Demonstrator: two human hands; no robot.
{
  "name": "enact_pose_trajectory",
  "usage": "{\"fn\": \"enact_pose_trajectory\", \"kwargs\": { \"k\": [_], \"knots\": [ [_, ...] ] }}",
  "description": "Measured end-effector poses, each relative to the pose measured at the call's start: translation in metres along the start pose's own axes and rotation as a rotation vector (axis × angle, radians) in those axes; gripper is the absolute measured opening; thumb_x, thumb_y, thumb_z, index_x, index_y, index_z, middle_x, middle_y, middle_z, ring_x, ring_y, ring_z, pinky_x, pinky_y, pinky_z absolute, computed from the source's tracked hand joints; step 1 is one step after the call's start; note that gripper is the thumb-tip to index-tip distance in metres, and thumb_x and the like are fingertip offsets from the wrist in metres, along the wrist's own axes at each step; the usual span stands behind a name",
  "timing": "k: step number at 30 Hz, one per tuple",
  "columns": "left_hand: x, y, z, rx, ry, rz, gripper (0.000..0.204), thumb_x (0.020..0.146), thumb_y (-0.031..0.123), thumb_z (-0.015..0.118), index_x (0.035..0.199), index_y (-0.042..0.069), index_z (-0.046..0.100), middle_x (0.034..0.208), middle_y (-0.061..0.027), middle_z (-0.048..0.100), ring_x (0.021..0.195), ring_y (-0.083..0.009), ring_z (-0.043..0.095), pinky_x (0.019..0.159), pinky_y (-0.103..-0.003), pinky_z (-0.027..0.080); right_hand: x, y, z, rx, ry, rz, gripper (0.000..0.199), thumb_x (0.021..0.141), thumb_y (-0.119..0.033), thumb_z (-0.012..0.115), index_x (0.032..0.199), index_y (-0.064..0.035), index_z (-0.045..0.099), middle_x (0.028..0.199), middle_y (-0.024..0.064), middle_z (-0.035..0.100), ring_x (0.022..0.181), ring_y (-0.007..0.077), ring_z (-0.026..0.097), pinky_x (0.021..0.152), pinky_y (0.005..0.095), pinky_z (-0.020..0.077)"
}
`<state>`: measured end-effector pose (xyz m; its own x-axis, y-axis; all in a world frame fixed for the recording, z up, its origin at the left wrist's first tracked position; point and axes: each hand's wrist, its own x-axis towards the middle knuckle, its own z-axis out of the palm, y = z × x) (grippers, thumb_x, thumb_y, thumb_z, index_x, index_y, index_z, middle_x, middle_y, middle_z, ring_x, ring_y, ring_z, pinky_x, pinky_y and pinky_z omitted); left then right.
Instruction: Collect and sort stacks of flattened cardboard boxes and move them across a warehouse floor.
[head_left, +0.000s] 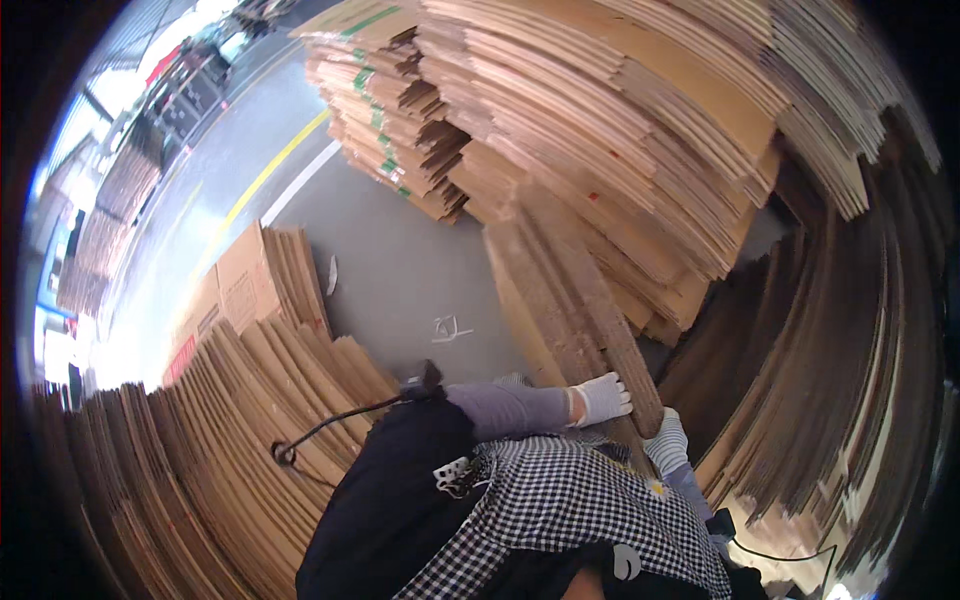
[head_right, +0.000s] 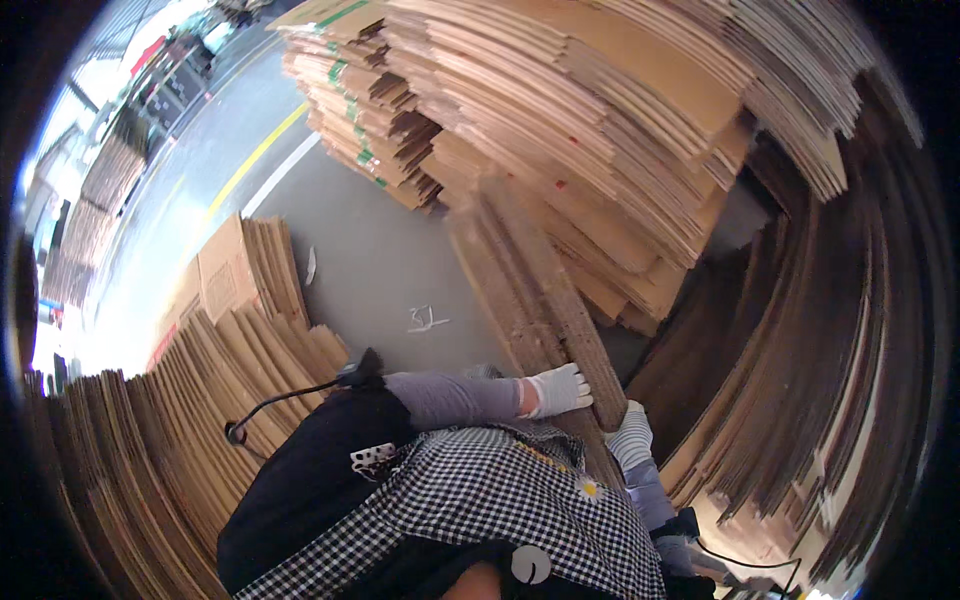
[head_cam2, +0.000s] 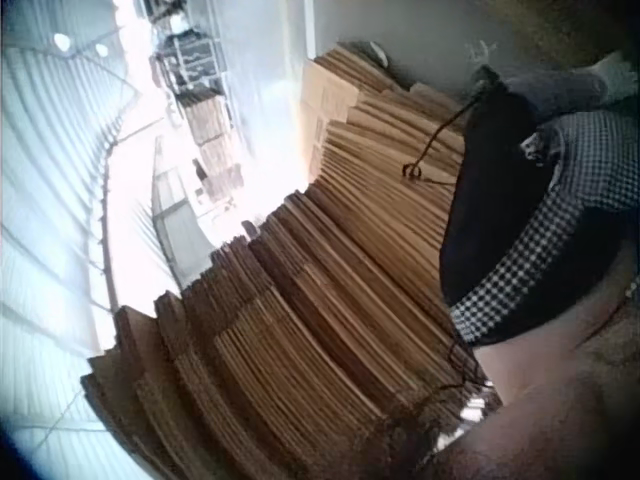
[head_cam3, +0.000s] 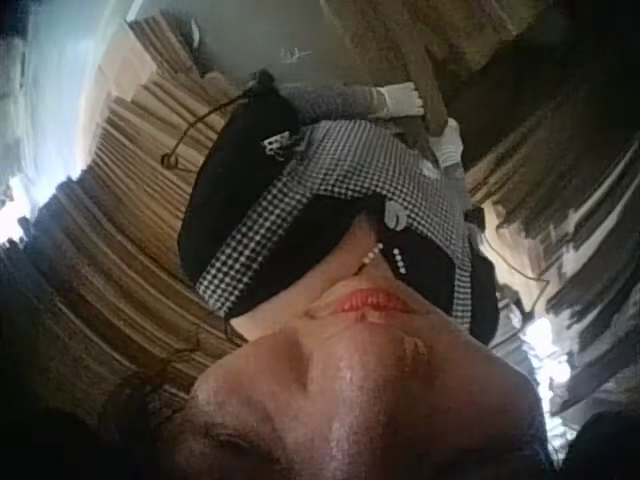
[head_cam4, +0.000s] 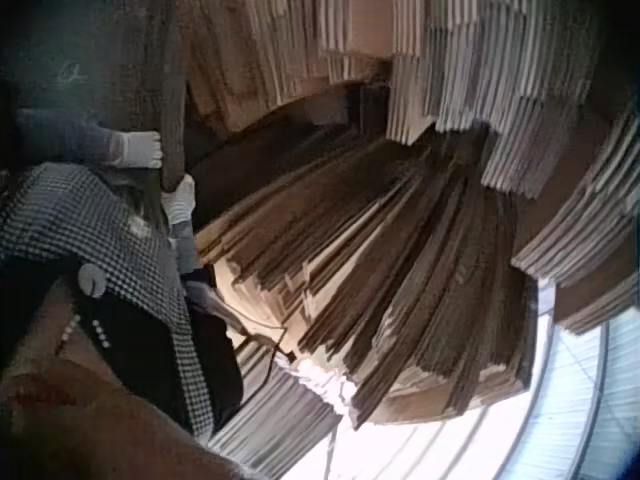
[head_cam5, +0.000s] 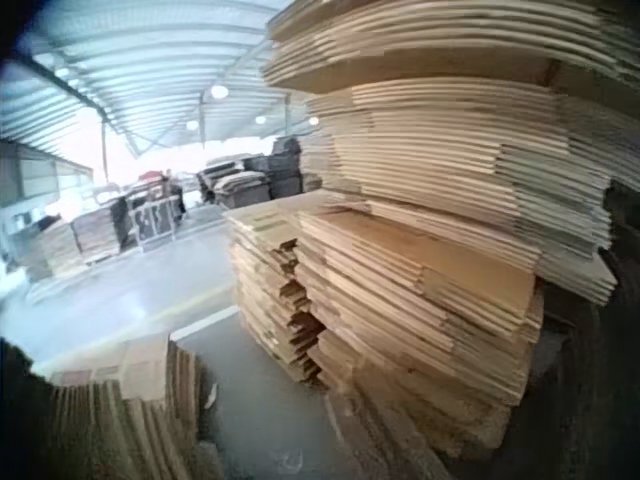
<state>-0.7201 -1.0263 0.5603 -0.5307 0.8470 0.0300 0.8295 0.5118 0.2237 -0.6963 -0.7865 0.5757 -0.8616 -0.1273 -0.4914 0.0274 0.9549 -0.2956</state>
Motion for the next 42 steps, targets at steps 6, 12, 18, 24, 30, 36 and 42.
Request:
{"fn": "enact_pose_trajectory", "kwargs": {
  "k": [6,12,18,24,30,36,42],
  "knots": [
    [0.035,-0.006,0.009,0.141,-0.139,-0.060,0.016,0.086,0.021,0.060,0.098,0.011,0.064,0.092,-0.0044,0.065,0.093,-0.0248,0.065,0.077,-0.041,0.047,0.014,0.005,-0.003,0.063,0.124,-0.042,0.115,0.062,-0.025,0.089,0.151,-0.0028,0.020,0.136,0.0245,0.049,0.121,0.0352,0.054,0.101,0.0394,0.0447],
    [0.018,-0.009,0.036,0.005,-0.014,0.012,0.019,0.088,0.022,0.058,0.102,0.011,0.066,0.096,-0.0046,0.067,0.090,-0.0248,0.065,0.076,-0.041,0.048,0.015,-0.003,0.004,-0.025,-0.003,0.010,0.078,0.064,-0.031,0.086,0.125,-0.0030,0.048,0.103,0.0231,0.068,0.097,0.0396,0.066,0.085,0.0415,0.0529],
    [-0.021,-0.040,0.048,0.061,-0.070,0.137,0.019,0.089,0.023,0.056,0.101,0.011,0.064,0.092,-0.0034,0.064,0.088,-0.0235,0.064,0.070,-0.043,0.048,0.010,-0.073,0.005,-0.092,-0.030,0.097,0.079,0.061,-0.039,0.086,0.121,-0.0039,0.050,0.103,0.0224,0.068,0.095,0.0389,0.067,0.083,0.0432,0.0532],
    [-0.103,-0.105,0.023,0.045,-0.096,0.061,0.022,0.090,0.022,0.056,0.108,0.010,0.064,0.096,-0.0035,0.064,0.088,-0.0239,0.063,0.072,-0.043,0.049,0.039,-0.172,0.017,-0.029,-0.014,-0.059,0.083,0.061,-0.038,0.086,0.126,-0.0021,0.048,0.106,0.0227,0.067,0.097,0.0374,0.066,0.085,0.0422,0.0528],
    [-0.212,-0.191,-0.022,0.034,-0.098,-0.050,0.020,0.090,0.019,0.057,0.105,0.009,0.066,0.095,-0.0043,0.067,0.093,-0.0236,0.065,0.075,-0.041,0.050,0.112,-0.262,0.063,-0.088,0.059,-0.173,0.082,0.060,-0.036,0.087,0.123,0.0002,0.050,0.102,0.0230,0.068,0.095,0.0369,0.067,0.082,0.0426,0.0537],
    [-0.307,-0.270,-0.060,0.007,0.011,-0.259,0.017,0.088,0.021,0.055,0.096,0.010,0.065,0.088,-0.0037,0.064,0.087,-0.0231,0.063,0.069,-0.040,0.048,0.165,-0.411,0.034,-0.197,-0.070,-0.259,0.080,0.061,-0.037,0.087,0.124,-0.0053,0.050,0.103,0.0227,0.068,0.096,0.0377,0.066,0.083,0.0431,0.0534],
    [-0.343,-0.334,-0.033,-0.020,0.195,-0.296,0.015,0.089,0.023,0.053,0.088,0.013,0.065,0.084,-0.0018,0.066,0.081,-0.0206,0.065,0.074,-0.038,0.044,0.196,-0.497,0.018,-0.106,-0.181,-0.175,0.081,0.061,-0.050,0.084,0.123,-0.0104,0.051,0.106,0.0226,0.067,0.104,0.0397,0.064,0.089,0.0450,0.0501]
  ]
}}
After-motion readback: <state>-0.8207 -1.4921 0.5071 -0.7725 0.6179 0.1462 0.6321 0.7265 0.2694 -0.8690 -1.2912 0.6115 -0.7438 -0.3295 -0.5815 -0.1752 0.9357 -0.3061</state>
